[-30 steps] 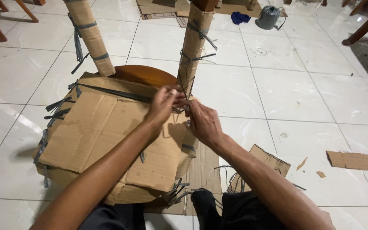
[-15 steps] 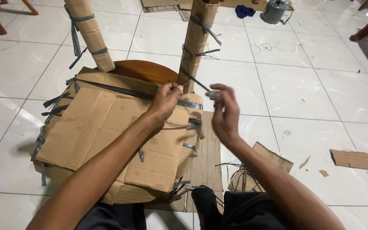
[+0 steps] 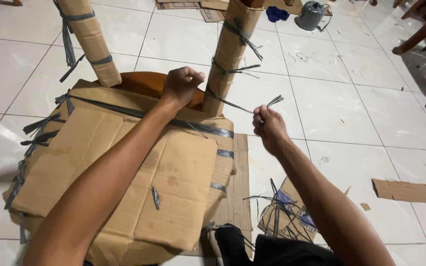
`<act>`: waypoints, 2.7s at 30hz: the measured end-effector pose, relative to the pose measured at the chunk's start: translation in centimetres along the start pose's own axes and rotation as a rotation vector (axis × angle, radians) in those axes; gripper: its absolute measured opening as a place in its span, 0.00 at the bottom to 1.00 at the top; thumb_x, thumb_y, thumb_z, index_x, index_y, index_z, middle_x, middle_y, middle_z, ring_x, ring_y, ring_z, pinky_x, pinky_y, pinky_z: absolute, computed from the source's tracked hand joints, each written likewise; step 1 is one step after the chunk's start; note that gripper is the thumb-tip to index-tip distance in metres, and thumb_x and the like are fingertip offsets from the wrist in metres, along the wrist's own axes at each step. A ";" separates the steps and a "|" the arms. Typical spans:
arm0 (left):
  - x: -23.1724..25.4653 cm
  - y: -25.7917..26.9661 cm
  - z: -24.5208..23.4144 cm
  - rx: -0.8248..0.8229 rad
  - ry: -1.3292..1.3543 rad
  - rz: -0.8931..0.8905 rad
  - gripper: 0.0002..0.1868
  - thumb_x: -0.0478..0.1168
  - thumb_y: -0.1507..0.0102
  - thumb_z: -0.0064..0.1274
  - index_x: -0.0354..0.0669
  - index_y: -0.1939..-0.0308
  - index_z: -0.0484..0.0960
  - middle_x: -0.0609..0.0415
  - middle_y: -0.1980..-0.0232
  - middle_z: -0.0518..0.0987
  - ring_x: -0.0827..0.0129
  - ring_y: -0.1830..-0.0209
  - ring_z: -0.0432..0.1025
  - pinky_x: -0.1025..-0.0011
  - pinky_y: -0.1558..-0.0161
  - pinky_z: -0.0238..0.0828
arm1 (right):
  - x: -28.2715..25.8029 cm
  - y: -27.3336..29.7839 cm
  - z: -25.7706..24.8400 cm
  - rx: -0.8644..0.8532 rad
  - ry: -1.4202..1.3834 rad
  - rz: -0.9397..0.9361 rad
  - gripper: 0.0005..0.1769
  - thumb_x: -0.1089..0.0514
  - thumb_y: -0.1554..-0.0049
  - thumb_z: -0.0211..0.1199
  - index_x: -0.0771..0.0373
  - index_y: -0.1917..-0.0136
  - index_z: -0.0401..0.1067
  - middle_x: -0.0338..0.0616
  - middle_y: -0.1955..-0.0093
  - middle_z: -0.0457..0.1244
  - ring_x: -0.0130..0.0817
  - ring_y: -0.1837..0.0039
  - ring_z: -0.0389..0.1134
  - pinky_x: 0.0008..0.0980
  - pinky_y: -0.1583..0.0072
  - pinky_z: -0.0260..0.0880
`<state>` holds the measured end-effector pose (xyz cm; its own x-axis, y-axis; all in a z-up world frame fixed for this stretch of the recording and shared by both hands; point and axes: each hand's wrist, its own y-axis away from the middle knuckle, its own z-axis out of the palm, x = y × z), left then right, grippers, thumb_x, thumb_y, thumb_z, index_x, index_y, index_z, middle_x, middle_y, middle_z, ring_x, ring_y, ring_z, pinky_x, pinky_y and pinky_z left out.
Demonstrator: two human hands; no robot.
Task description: Wrap a wooden chair with cardboard and secure it with plastic ties
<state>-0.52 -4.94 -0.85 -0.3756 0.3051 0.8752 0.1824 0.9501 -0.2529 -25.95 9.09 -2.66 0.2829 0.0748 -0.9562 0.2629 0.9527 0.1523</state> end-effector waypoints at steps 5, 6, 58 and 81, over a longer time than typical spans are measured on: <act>1.6 -3.2 0.3 -0.286 0.019 -0.170 0.19 0.62 0.41 0.61 0.54 0.60 0.89 0.52 0.66 0.84 0.67 0.62 0.76 0.68 0.56 0.72 | -1.3 -9.7 3.5 -0.031 0.063 -0.051 0.16 0.51 0.30 0.46 0.58 0.55 0.68 0.34 0.69 0.50 0.24 0.71 0.51 0.19 0.72 0.47; 0.6 -4.6 0.6 -0.411 0.021 -0.228 0.22 0.63 0.38 0.56 0.52 0.59 0.89 0.58 0.73 0.76 0.73 0.73 0.68 0.74 0.68 0.64 | -1.5 -11.0 4.7 -0.101 0.062 -0.077 0.15 0.50 0.31 0.49 0.57 0.56 0.69 0.33 0.68 0.52 0.24 0.69 0.53 0.19 0.70 0.49; -3.4 0.6 -4.2 0.868 0.593 -0.494 0.13 0.46 0.39 0.56 0.51 0.52 0.78 0.53 0.65 0.84 0.61 0.66 0.86 0.65 0.69 0.87 | -3.6 2.1 3.2 -0.012 -0.015 -0.241 0.11 0.55 0.32 0.52 0.61 0.46 0.71 0.50 0.49 0.72 0.29 0.58 0.71 0.20 0.62 0.72; 5.6 8.8 -4.0 0.214 0.576 0.176 0.08 0.38 0.30 0.54 0.43 0.60 0.70 0.49 0.65 0.83 0.68 0.65 0.82 0.70 0.59 0.85 | 1.5 -0.4 5.9 -0.018 0.648 -0.170 0.41 0.45 0.38 0.61 0.65 0.21 0.51 0.70 0.25 0.55 0.60 0.26 0.60 0.55 0.30 0.66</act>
<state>2.57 4.91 3.49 0.2028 0.4308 0.8794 -0.0113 0.8990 -0.4378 -20.17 7.06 -2.68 -0.3738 0.0795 -0.9241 0.2379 0.9712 -0.0127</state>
